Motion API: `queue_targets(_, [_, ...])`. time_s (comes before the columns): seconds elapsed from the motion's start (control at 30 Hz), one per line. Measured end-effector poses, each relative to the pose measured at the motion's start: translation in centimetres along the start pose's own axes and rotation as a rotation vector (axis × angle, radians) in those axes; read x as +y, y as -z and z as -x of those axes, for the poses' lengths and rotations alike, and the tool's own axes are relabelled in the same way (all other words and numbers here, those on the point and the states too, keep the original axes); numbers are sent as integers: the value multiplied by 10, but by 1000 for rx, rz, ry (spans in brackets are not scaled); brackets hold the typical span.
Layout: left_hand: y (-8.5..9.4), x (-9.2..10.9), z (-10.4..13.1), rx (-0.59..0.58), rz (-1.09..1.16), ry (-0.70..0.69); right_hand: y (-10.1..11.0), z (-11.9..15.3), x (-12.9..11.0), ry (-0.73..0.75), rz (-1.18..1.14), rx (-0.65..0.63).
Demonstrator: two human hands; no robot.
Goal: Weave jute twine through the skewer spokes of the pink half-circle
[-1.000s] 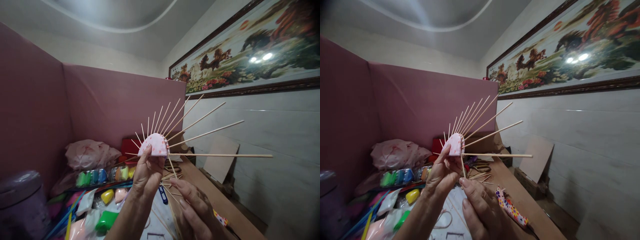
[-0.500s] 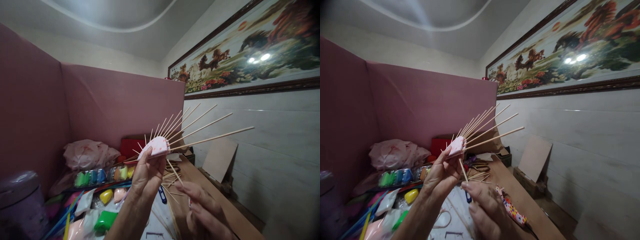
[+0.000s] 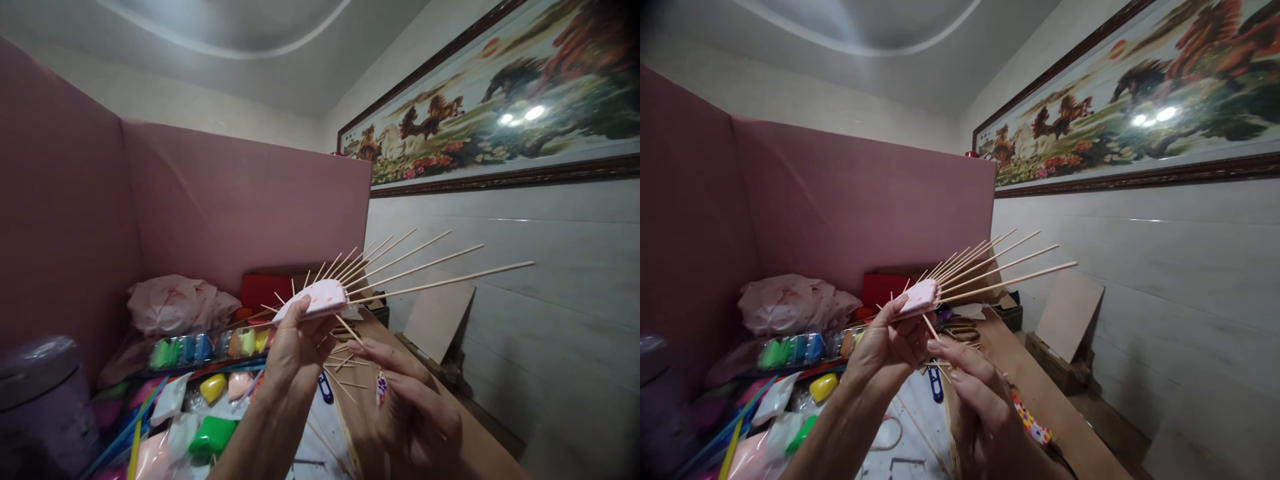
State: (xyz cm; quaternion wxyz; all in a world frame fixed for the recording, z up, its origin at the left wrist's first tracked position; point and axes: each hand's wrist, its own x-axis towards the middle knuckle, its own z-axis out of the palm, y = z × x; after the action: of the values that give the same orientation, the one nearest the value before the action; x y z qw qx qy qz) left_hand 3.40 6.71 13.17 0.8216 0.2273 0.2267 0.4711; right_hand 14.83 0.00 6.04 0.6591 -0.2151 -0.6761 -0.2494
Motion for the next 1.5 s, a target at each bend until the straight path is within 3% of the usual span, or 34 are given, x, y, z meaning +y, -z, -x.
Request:
queue_targets(0.1, [0,0,0,19,-29,-1,-3,-2,-2,-35,3,52])
queue_targets(0.27, [0,0,1,21,-65,26,-5,-9,-4,-146,-11,242])
queue_targets(0.5, [-1,-1,6,17,-120,19,-4,-16,-6,-398,-97,426])
queue_targets(1.17, [-2,-4,6,34,-154,39,-4,-24,-10,-546,-172,590])
queue_targets(1.37, [-3,-3,4,52,-145,49,-3,-31,-9,-634,-180,595])
queue_targets(1.5, [-2,-3,4,54,-141,44,-2,-37,-9,-612,-128,600])
